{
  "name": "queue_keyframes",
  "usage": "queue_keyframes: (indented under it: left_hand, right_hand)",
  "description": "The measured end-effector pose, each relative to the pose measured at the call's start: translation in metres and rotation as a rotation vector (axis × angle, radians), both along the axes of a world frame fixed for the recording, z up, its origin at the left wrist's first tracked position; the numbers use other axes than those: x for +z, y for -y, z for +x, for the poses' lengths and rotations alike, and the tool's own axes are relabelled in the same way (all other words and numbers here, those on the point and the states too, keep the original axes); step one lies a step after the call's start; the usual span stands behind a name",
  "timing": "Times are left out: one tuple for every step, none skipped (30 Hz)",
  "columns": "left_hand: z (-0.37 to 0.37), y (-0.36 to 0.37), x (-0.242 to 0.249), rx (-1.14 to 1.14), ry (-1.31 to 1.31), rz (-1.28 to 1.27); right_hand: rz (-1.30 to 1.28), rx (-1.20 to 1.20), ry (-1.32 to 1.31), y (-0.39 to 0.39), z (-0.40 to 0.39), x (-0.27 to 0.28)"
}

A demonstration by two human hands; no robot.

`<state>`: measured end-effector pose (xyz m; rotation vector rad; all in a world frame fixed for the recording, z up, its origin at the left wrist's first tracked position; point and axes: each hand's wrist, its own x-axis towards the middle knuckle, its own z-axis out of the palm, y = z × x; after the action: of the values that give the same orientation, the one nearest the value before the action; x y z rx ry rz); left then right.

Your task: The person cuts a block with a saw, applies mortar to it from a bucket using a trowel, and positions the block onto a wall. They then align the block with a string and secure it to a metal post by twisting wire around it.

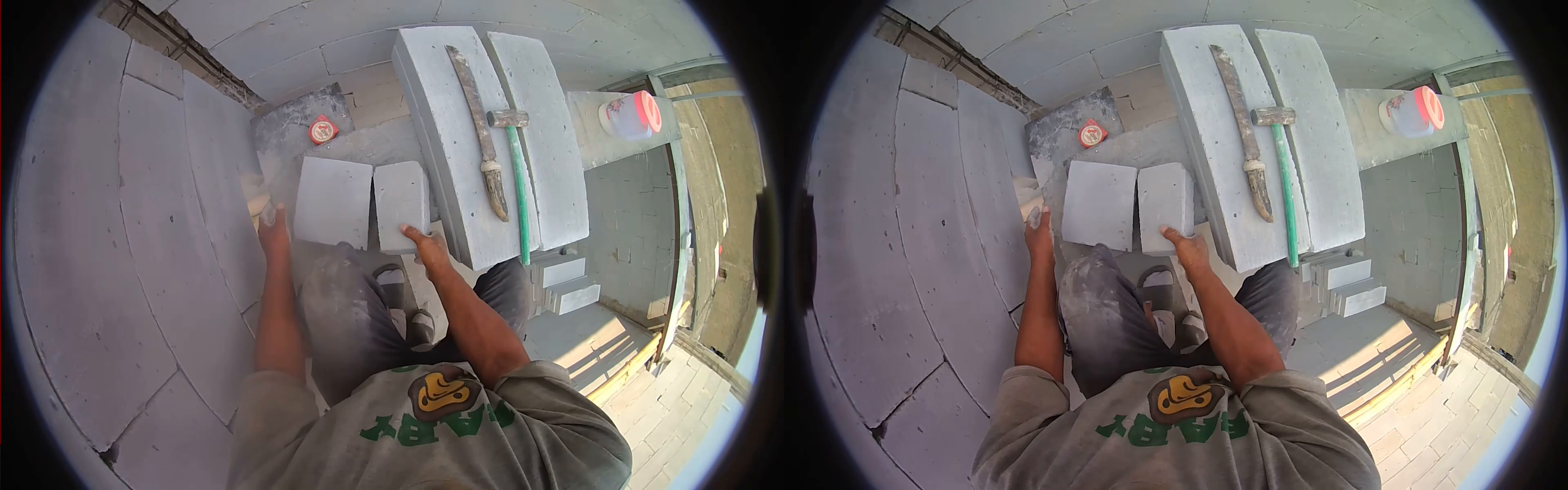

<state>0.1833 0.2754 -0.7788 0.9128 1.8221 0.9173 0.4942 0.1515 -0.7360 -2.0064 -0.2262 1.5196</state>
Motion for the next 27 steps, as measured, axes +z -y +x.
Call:
queue_keyframes:
  left_hand:
    - [0.006,0.005,0.015,-0.003,0.02,0.006]
    - [0.011,0.01,0.032,-0.019,0.013,0.003]
    - [0.015,0.012,0.051,-0.033,0.003,0.0]
    - [0.018,0.016,0.064,-0.028,0.013,0.002]
    - [0.021,0.021,0.079,-0.002,0.092,0.021]
    - [0.022,0.024,0.101,0.018,0.17,0.043]
    - [0.032,0.026,0.132,0.013,0.176,0.056]
    - [0.049,0.031,0.164,0.022,0.255,-0.025]
    - [0.07,0.038,0.201,0.027,0.333,-0.11]
    - [0.094,0.047,0.253,-0.011,0.372,-0.212]
    - [0.116,0.058,0.304,-0.052,0.408,-0.316]
    - [0.132,0.072,0.311,-0.125,0.507,-0.315]
    - [0.146,0.085,0.318,-0.201,0.601,-0.314]
    - [0.157,0.094,0.355,-0.217,0.598,-0.302]
    - [0.166,0.104,0.4,-0.245,0.848,-0.327]
    - [0.17,0.11,0.436,-0.275,1.096,-0.358]
    - [0.17,0.11,0.46,-0.3,1.087,-0.361]
    - [0.167,0.112,0.48,-0.292,1.172,-0.373]
    - [0.162,0.117,0.499,-0.278,1.254,-0.389]
    - [0.157,0.122,0.519,-0.296,1.237,-0.399]
    - [0.153,0.122,0.538,-0.259,1.301,-0.431]
    - [0.151,0.118,0.553,-0.227,1.366,-0.461]
    - [0.15,0.116,0.561,-0.261,1.352,-0.465]
    - [0.149,0.118,0.564,-0.299,1.353,-0.447]
    - [0.151,0.12,0.567,-0.331,1.36,-0.432]
    - [0.154,0.121,0.57,-0.352,1.359,-0.447]
    - [0.155,0.121,0.572,-0.383,1.36,-0.527]
  right_hand:
    - [-0.029,0.065,0.085,-0.002,0.005,0.009]
    - [-0.055,0.131,0.17,-0.004,0.012,0.02]
    - [-0.046,0.134,0.186,-0.007,0.017,0.049]
    - [-0.038,0.165,0.233,-0.005,0.019,0.084]
    - [-0.032,0.192,0.275,-0.001,0.019,0.117]
    - [-0.067,0.217,0.308,0.003,0.024,0.135]
    - [-0.055,0.211,0.316,0.006,0.023,0.164]
    - [0.005,0.142,0.255,0.012,0.021,0.196]
    - [0.063,0.073,0.194,0.017,0.02,0.229]
    - [0.076,0.066,0.205,0.021,0.017,0.263]
    - [0.097,0.028,0.16,0.025,0.012,0.297]
    - [0.118,-0.009,0.112,0.028,0.007,0.33]
    - [0.132,-0.018,0.116,0.03,0.001,0.372]
    - [0.148,-0.034,0.098,0.031,-0.007,0.418]
    - [0.164,-0.054,0.076,0.034,-0.01,0.453]
    - [0.175,-0.075,0.074,0.038,-0.007,0.474]
    - [0.148,0.025,0.097,0.042,0.0,0.49]
    - [0.116,0.124,0.119,0.05,0.007,0.507]
    - [0.118,0.102,0.11,0.063,0.012,0.534]
    - [0.209,0.166,-0.015,0.077,0.018,0.565]
    - [0.31,0.231,-0.135,0.09,0.027,0.587]
    - [0.331,0.208,-0.135,0.106,0.037,0.594]
    - [0.338,0.311,0.141,0.126,0.045,0.594]
    - [0.324,0.407,0.421,0.145,0.049,0.593]
    - [0.323,0.381,0.427,0.161,0.05,0.595]
    - [0.304,0.378,0.604,0.175,0.051,0.596]
    - [0.273,0.374,0.777,0.187,0.05,0.597]
